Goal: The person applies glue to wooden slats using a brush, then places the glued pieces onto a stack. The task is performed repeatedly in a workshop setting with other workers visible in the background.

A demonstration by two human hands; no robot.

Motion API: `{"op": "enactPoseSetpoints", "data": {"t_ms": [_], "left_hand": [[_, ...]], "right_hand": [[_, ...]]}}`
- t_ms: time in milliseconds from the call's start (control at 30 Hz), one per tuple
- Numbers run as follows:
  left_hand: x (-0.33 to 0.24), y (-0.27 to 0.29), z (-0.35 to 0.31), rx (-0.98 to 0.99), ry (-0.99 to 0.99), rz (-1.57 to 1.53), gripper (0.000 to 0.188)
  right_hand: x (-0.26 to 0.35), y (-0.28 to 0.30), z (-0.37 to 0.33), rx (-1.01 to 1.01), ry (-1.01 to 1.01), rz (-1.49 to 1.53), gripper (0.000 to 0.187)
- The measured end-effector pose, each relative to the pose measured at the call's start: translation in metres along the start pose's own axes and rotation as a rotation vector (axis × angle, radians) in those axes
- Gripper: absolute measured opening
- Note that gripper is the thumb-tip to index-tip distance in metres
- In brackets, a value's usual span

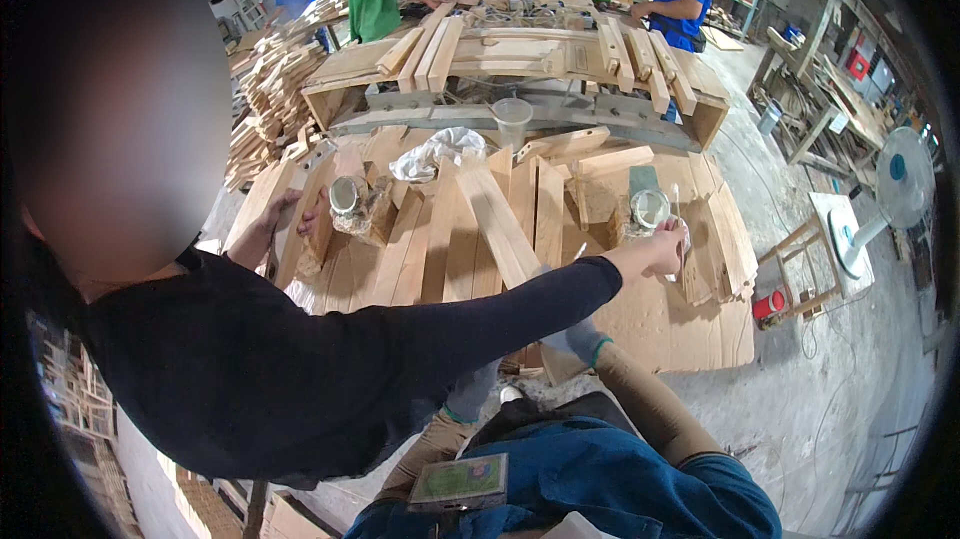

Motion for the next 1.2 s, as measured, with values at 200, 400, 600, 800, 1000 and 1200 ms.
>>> {"op": "enactPoseSetpoints", "data": {"t_ms": [200,400,600,800,1000,1200], "left_hand": [[-0.035,-0.057,0.017,-0.168,0.130,-0.495,0.038],[-0.041,-0.137,0.018,-0.270,0.270,-0.632,0.042],[-0.018,-0.196,-0.004,-0.268,0.044,-0.619,0.046],[-0.046,-0.220,-0.002,-0.232,-0.129,-0.366,0.059],[-0.127,-0.205,0.025,-0.059,-0.110,-0.222,0.065],[-0.177,-0.124,0.026,0.004,0.153,0.046,0.067]], "right_hand": [[0.017,0.047,-0.057,0.079,-0.096,0.173,0.093],[0.013,0.073,-0.143,0.220,-0.121,-0.041,0.104],[0.007,0.105,-0.201,0.163,-0.104,-0.163,0.103],[0.010,0.101,-0.224,-0.122,0.016,-0.182,0.102],[0.012,0.119,-0.200,-0.278,0.071,-0.082,0.080],[-0.048,0.132,-0.185,-0.529,-0.231,0.497,0.051]]}}
Point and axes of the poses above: each hand's wrist, its own z-axis towards the middle knuckle, its own y-axis out of the back of the hand, x = y × z, the point moved 2 cm from there along z, towards the middle knuckle, and after that the axes turned 13 degrees about -z, right-handed, at the moved point
